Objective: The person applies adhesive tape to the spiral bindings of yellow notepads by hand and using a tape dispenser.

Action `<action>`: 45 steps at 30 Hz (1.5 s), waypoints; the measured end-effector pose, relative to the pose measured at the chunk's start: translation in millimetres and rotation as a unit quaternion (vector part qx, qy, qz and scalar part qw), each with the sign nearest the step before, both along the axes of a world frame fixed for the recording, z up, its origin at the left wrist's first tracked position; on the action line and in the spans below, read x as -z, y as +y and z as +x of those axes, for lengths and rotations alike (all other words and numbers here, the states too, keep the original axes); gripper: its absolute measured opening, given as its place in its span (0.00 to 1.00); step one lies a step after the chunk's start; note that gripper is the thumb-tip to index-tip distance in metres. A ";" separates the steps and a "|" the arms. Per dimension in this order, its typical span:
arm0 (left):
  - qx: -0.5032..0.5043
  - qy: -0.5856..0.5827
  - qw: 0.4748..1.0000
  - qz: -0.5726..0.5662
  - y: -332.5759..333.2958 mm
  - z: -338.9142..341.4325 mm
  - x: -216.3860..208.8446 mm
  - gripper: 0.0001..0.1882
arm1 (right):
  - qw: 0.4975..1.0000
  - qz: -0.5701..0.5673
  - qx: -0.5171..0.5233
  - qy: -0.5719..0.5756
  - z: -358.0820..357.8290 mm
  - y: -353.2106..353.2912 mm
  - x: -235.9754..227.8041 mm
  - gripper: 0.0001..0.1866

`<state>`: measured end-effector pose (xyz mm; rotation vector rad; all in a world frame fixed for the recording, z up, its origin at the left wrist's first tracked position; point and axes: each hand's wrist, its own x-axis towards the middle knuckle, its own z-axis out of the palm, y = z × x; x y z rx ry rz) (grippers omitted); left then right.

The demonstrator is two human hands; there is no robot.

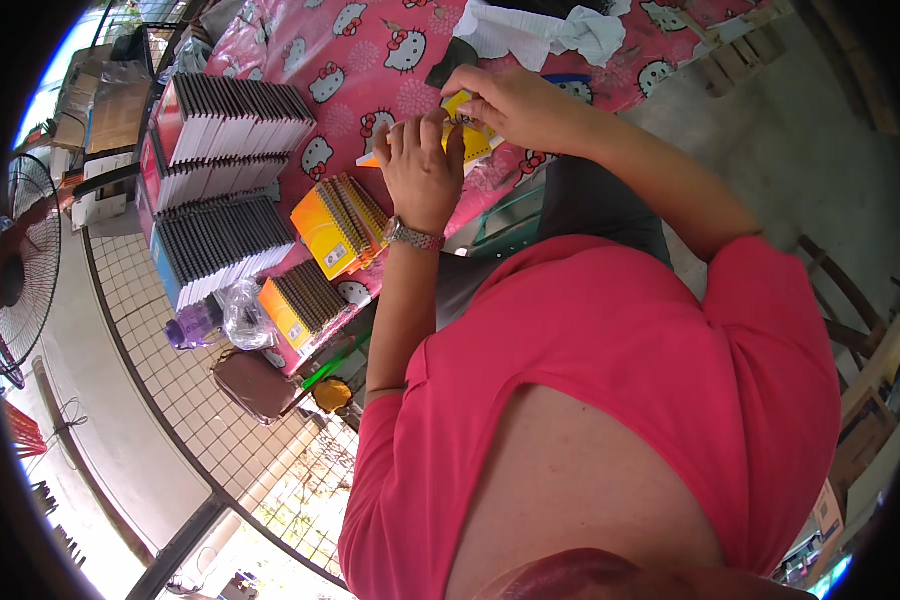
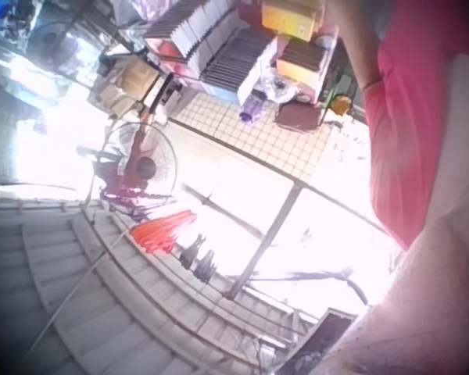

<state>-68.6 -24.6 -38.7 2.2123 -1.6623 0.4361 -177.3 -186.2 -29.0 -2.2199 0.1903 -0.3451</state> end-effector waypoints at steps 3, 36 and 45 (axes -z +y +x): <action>0.003 0.015 1.000 -0.016 -0.8 -2.7 -4.6 0.15 | 0.997 -0.083 -0.005 -0.001 -2.0 6.8 -8.4 0.16; -0.024 0.123 0.991 -0.039 22.4 7.8 -0.5 0.19 | 0.923 0.308 -0.223 0.054 32.5 -50.2 -9.6 0.22; -0.035 0.137 0.989 -0.049 18.8 10.7 2.8 0.22 | 0.875 0.379 -0.293 0.069 33.4 -51.6 5.2 0.26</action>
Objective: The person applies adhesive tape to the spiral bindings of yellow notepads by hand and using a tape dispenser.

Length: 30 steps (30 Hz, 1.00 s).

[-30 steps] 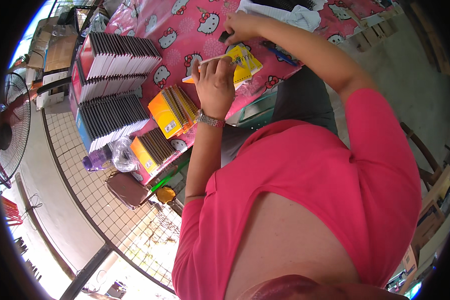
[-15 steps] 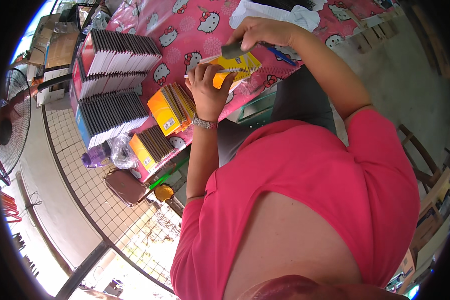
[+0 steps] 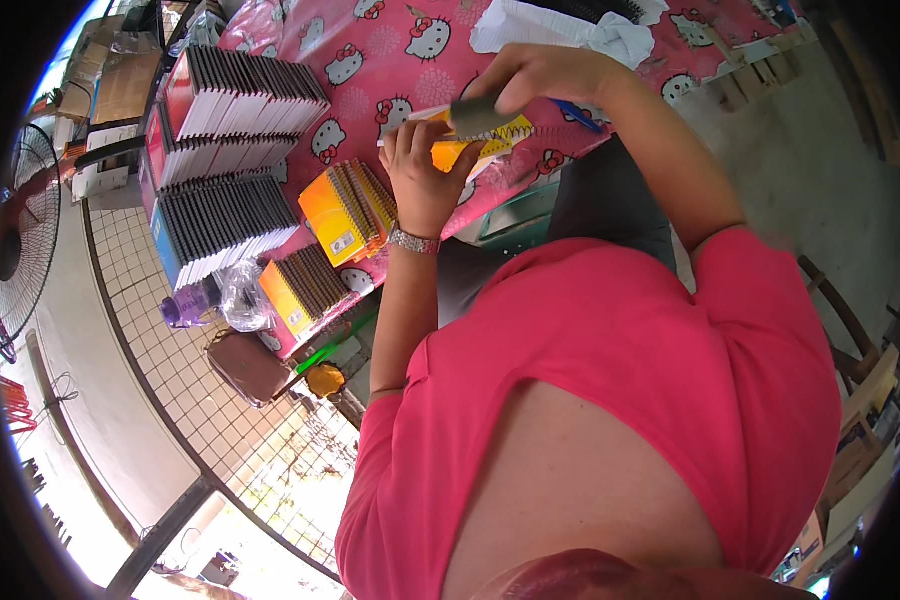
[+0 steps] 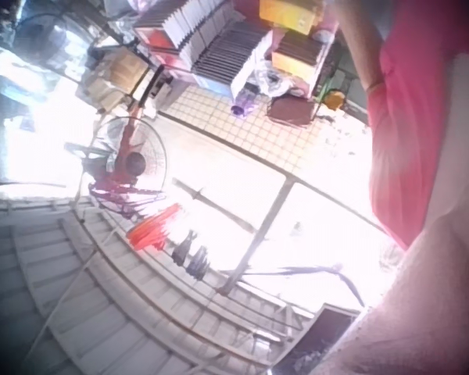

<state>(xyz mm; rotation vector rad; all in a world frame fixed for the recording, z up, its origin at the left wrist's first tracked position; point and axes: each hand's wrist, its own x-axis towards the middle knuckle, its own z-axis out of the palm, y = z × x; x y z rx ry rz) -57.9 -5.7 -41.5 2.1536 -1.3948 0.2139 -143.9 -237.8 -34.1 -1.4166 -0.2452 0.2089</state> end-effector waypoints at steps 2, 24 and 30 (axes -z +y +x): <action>0.006 0.011 1.000 -0.013 0.2 -0.3 1.1 0.24 | 0.949 -0.316 0.009 0.018 8.1 3.9 -5.5 0.27; -0.031 0.092 0.995 0.004 18.1 28.1 -3.5 0.21 | 0.999 -0.035 -0.019 0.030 33.6 11.7 -15.0 0.22; -0.021 0.162 0.986 -0.008 19.4 34.0 -6.0 0.20 | 0.999 -0.021 -0.026 0.000 45.2 16.8 -10.5 0.20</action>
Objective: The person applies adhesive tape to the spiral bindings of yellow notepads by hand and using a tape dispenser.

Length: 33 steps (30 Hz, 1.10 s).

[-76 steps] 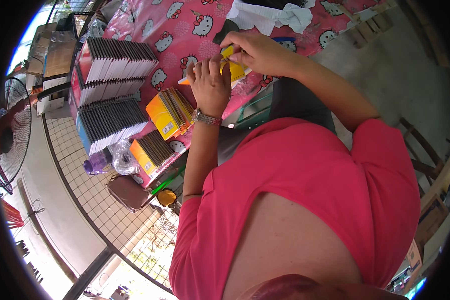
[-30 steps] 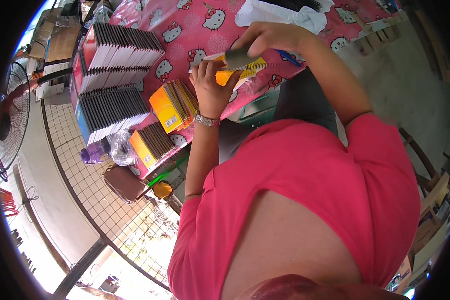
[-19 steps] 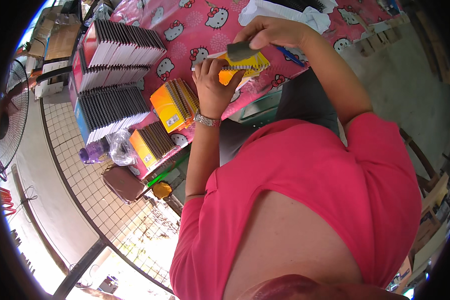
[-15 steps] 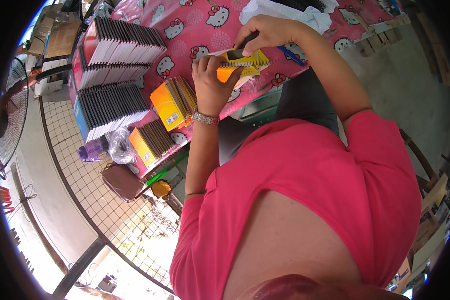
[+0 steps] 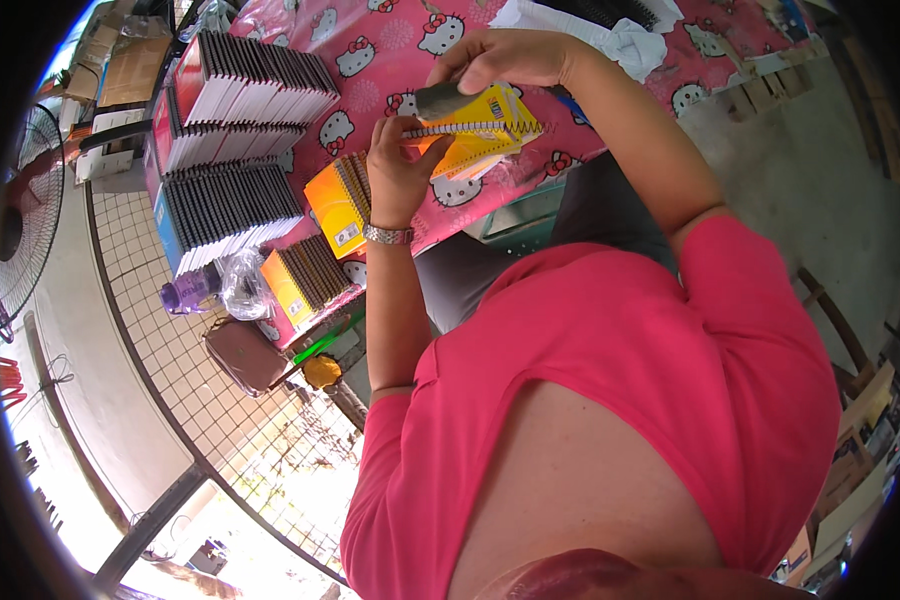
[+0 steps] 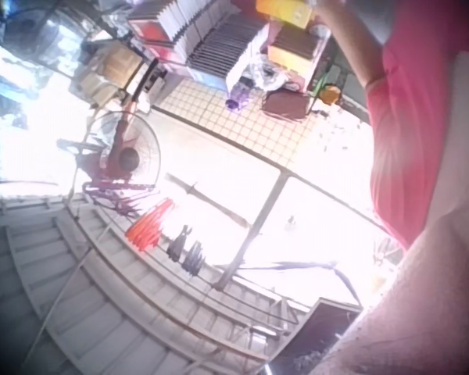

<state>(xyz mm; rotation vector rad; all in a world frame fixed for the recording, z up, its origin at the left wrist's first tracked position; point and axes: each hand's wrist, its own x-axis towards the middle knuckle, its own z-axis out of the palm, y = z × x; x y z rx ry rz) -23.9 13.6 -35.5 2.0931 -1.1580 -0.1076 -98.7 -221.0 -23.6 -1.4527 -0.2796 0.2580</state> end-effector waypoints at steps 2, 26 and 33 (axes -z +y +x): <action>-0.013 0.036 0.999 0.009 -2.0 -0.8 0.1 0.20 | 0.999 -0.038 0.001 0.015 4.3 -1.1 5.2 0.19; -0.111 0.233 0.959 -0.112 27.9 -4.3 45.7 0.15 | 0.735 -0.413 0.516 -0.152 -128.4 30.6 75.9 0.27; -0.105 0.108 0.974 -0.166 17.5 -17.3 44.0 0.07 | 0.829 -0.324 0.386 -0.241 -96.5 104.9 19.8 0.27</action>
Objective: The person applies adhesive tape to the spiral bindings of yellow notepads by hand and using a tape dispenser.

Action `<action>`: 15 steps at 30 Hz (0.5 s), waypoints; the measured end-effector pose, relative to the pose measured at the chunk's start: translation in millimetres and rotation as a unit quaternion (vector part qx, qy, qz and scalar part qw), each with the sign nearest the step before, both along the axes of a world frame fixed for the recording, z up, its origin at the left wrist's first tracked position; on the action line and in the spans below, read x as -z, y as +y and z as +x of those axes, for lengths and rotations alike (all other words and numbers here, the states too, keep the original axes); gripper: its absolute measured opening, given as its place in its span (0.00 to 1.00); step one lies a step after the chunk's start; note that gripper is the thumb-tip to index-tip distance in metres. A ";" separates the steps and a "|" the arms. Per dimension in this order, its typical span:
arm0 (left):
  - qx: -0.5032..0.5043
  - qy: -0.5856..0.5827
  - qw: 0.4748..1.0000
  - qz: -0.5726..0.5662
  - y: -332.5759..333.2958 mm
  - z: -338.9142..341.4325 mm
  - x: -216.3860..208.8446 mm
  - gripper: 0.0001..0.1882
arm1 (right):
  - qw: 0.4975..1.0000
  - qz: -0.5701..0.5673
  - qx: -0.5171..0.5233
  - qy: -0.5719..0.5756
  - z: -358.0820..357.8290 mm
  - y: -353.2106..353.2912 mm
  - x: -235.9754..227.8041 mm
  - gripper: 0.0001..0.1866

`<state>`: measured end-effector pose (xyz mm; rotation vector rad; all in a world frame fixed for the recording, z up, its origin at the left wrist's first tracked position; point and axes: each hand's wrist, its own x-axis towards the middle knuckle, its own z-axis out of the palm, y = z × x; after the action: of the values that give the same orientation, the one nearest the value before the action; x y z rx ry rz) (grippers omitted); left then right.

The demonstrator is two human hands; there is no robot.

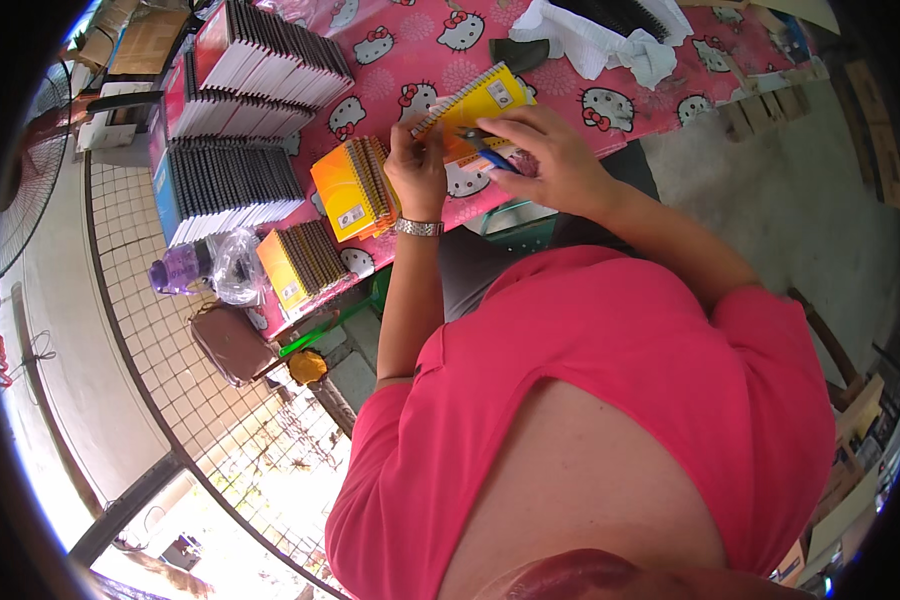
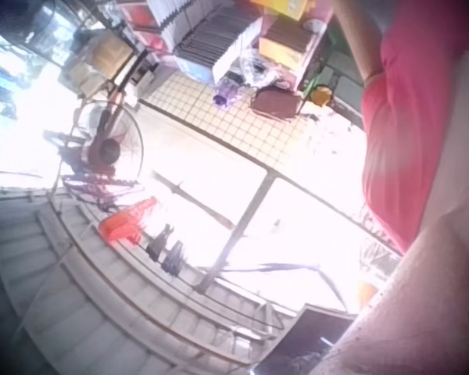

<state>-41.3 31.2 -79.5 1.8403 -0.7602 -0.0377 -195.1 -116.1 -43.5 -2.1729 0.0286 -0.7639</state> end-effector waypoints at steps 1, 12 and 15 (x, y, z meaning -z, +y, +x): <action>0.006 0.016 1.000 -0.005 0.1 -1.3 0.9 0.06 | 1.000 -0.023 0.003 0.000 5.0 3.4 -3.3 0.27; 0.003 0.048 0.995 -0.089 -0.9 -8.7 5.1 0.07 | 0.983 -0.180 0.043 0.016 22.2 21.6 -13.3 0.26; -0.005 0.013 0.999 -0.044 5.2 -5.4 8.2 0.05 | 0.977 -0.201 0.050 0.046 20.3 26.4 -19.0 0.25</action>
<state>-46.7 36.4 -87.7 1.7573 -0.7239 -0.0218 -174.8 -89.7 -24.4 -2.6081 0.0333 -0.7760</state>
